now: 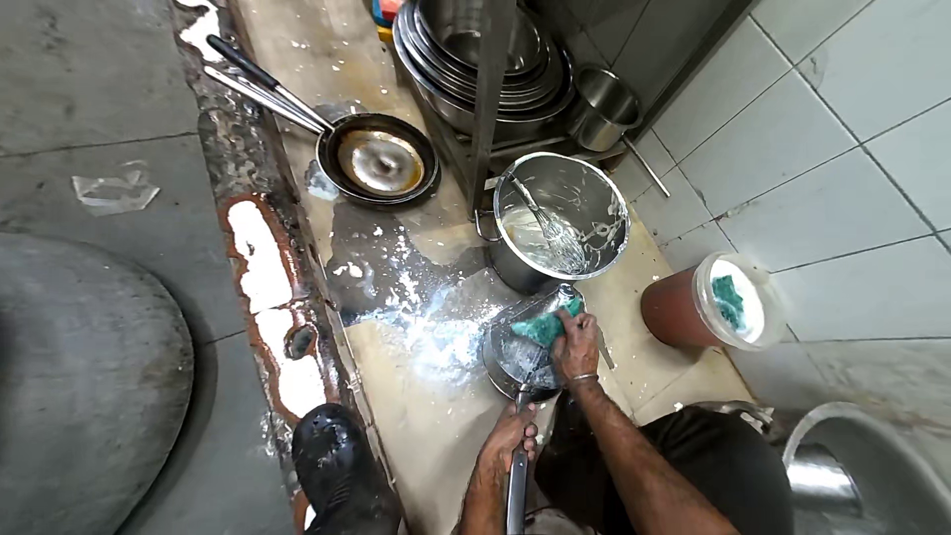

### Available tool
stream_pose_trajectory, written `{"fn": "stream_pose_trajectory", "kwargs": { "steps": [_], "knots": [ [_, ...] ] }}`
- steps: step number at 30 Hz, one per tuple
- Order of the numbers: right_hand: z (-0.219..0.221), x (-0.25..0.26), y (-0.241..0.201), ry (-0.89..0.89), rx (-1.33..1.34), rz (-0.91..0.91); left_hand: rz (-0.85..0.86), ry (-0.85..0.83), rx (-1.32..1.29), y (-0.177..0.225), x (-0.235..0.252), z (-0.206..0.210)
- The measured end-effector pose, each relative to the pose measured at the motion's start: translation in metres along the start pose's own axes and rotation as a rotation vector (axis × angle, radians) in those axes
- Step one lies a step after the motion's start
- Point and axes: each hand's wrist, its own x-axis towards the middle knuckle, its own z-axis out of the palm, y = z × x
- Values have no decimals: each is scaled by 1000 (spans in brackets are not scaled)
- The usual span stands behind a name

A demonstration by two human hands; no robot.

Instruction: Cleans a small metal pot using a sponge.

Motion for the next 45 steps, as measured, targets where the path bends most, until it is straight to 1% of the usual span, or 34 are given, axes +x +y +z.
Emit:
{"fn": "stream_pose_trajectory", "kwargs": {
  "steps": [1, 2, 3, 5, 8, 11, 17, 20, 21, 24, 27, 29, 30, 32, 35, 36, 39, 42, 44, 45],
  "knots": [
    [3, 4, 3, 85, 57, 21, 5, 5, 15, -4, 1, -3],
    [5, 8, 3, 132, 95, 60, 13, 9, 30, -8, 3, -6],
    [5, 13, 1, 125, 124, 112, 25, 14, 44, -13, 5, -9],
    [5, 18, -3, 22, 179, 165, 35, 28, 107, -21, 8, -17],
    [5, 13, -11, -120, 293, 67, 18, 53, 183, -29, 15, -35],
    [17, 3, -13, -146, 353, -60, -4, 88, 186, -31, 16, -44],
    [34, -3, -28, -151, 205, -183, 15, 166, 213, -32, 21, -50],
    [32, 1, -44, -154, 117, -311, 21, 175, 236, -32, 21, -52],
    [29, 3, -50, -180, 76, -351, 17, 178, 235, -31, 21, -53],
    [13, 13, -78, -365, -75, -392, 3, 192, 233, -29, 18, -54],
    [6, 34, -94, -524, -185, -366, 9, 198, 221, -28, 20, -53],
    [4, 55, -90, -607, -190, -302, 1, 204, 200, -29, 20, -49],
    [4, 70, -84, -655, -143, -237, -6, 205, 185, -28, 20, -46],
    [10, 95, -65, -713, 114, -83, -20, 192, 166, -28, 17, -41],
    [23, 99, -39, -619, 596, 127, -31, 159, 132, -28, 18, -34],
    [29, 95, -31, -569, 648, 164, -38, 148, 105, -27, 17, -30],
    [49, 67, 0, -457, 455, 211, -49, 122, 25, -17, 9, -21],
    [50, 21, 13, -337, 354, 237, -77, 149, 24, -11, 5, -17],
    [53, -11, 11, -249, 269, 169, -71, 155, -17, -3, 7, -11],
    [55, -29, 3, -231, 215, 86, -38, 134, -66, -1, 6, -8]
  ]
}}
